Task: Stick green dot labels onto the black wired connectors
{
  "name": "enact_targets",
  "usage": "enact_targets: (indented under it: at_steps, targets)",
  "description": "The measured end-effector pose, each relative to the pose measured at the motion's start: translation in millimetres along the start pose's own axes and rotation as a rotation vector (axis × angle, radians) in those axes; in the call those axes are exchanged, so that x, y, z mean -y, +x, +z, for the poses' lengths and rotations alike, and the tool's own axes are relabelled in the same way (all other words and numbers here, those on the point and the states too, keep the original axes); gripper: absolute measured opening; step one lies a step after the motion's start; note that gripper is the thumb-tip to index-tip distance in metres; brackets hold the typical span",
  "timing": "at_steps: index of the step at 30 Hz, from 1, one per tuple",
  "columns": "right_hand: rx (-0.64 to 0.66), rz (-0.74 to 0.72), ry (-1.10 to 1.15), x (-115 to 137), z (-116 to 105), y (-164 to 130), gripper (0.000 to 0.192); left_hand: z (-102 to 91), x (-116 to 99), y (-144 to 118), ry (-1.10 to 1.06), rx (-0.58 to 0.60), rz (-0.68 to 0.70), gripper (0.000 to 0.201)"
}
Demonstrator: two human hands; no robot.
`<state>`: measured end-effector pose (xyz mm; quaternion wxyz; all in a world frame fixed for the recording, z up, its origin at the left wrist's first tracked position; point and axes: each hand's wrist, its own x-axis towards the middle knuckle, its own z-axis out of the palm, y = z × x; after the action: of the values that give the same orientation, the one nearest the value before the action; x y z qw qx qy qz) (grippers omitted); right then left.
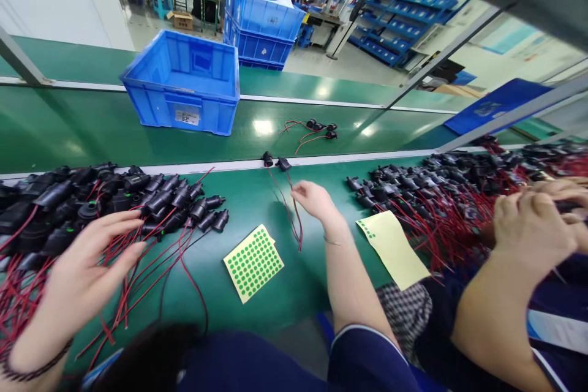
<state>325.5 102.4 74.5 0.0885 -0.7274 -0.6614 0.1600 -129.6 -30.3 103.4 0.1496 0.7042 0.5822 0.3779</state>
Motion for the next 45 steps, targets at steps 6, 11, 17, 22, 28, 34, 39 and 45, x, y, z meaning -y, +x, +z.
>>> enact_targets:
  at_steps: [6, 11, 17, 22, 28, 34, 39, 45]
  targets:
    - [-0.152, 0.058, -0.035, 70.4, 34.4, 84.6, 0.043, 40.3, -48.4, 13.9, -0.112, 0.201, 0.17, 0.027]
    - [-0.123, 0.091, 0.001, 73.3, 44.1, 113.0, 0.028, 58.2, -50.6, 22.5, -0.242, 0.295, 0.105, 0.023]
    - [-0.108, -0.104, 0.199, 71.9, 42.4, 89.8, 0.031, 125.6, -46.4, 43.0, -0.795, 0.489, -0.312, 0.032]
    - [-0.021, -0.298, 0.506, 83.6, 35.0, 39.1, 0.044, 173.4, -67.5, 60.1, -1.296, 0.447, -0.682, 0.045]
    - [0.103, -0.609, 0.67, 83.6, 18.3, -0.4, 0.045, 178.2, -75.0, 67.2, -1.451, 0.149, -0.352, 0.049]
    - [-0.199, -0.863, 0.333, 56.2, 24.1, -41.5, 0.008, 166.0, -53.6, 55.8, -1.136, -0.194, -0.188, 0.035]
    - [0.158, -0.958, 0.302, 31.1, 52.2, -62.7, 0.033, 160.2, -55.5, 46.2, -0.922, -0.281, -0.027, 0.026]
    - [0.194, -0.853, 0.379, 22.4, 78.3, -59.1, 0.038, 157.7, -49.5, 34.5, -0.32, -0.061, 0.315, 0.021]
